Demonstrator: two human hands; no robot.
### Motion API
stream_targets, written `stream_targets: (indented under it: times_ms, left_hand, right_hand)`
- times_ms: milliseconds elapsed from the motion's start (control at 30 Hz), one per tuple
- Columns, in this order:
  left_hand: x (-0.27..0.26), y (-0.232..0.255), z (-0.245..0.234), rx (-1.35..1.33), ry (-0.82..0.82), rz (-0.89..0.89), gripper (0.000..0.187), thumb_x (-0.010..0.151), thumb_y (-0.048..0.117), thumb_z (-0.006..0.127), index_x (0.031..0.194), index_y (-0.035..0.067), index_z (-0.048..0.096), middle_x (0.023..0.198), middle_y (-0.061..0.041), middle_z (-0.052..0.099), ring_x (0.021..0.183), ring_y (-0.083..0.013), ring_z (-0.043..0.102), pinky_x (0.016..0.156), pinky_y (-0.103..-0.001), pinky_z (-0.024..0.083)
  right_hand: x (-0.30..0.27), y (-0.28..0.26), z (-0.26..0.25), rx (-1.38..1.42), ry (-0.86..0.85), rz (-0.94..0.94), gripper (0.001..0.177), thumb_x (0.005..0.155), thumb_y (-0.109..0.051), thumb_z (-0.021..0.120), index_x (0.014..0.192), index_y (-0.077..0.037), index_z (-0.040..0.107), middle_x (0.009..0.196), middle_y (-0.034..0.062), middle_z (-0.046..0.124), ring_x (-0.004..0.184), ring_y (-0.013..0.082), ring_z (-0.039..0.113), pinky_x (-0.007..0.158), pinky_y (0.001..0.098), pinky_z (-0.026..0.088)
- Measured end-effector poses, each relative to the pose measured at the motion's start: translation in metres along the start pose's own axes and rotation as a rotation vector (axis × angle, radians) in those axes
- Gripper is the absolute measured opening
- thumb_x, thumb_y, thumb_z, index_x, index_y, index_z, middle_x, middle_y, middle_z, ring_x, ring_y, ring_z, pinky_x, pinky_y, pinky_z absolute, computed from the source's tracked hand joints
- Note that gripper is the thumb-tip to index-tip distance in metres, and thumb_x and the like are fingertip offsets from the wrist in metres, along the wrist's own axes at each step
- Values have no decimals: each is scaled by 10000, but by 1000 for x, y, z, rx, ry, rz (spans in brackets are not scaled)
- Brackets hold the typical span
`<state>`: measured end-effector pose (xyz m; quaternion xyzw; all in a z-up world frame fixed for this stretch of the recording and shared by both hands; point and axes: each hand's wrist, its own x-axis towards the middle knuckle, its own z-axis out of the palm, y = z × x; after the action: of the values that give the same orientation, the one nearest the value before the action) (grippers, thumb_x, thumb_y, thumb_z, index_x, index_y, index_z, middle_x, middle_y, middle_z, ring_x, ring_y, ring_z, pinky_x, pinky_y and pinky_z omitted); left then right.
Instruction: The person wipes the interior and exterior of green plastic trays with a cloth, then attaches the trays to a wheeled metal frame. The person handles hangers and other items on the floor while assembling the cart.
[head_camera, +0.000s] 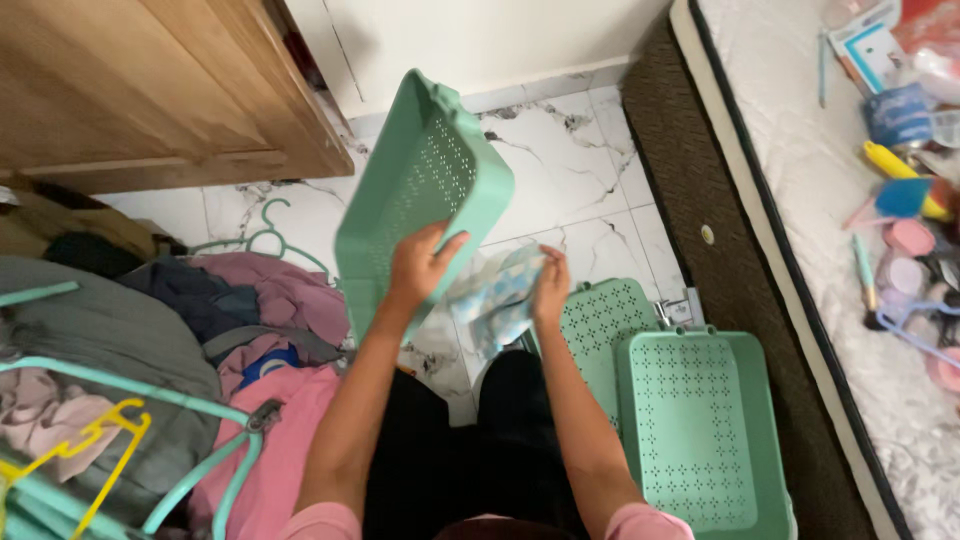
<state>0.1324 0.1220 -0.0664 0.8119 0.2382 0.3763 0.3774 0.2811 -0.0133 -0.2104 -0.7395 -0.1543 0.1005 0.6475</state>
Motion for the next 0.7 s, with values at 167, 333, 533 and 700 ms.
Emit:
stream_targets:
  times_ms: [167,333,533,700]
  left_hand:
    - [14,-74,51,181,-44,53,234,829,199,540,973,18,576,1017,-148,583,928,-316,550,805,-365,449]
    - [3,-143,87,220,-136,-1,196,807,152,541,964,42,574,960,-122,600,844,-317,561,765,-373,459]
    - [-33,-217,115,353,-217,-88,207,745,106,539,948,87,576,891,-99,611,777,-296,573,679,-370,464]
    - [-58,-251,114,633,-521,-322,225,819,105,491,1027,161,558,939,-70,607,837,-273,575,733,-380,460]
  right_hand:
    - [41,-40,-20,-21,64,88,215,877,-114,392,986,-50,566,801,42,502,685,116,378,622,235,334]
    - [55,-50,-38,-35,94,58,212,859,-105,379,952,-39,557,904,30,546,824,100,465,757,217,378]
    - [55,-29,-56,51,118,130,205,882,-122,383,958,-43,557,907,28,525,807,96,451,746,226,387]
    - [49,-39,-97,48,197,-47,223,878,-219,454,974,-39,545,958,37,522,844,125,443,766,260,378]
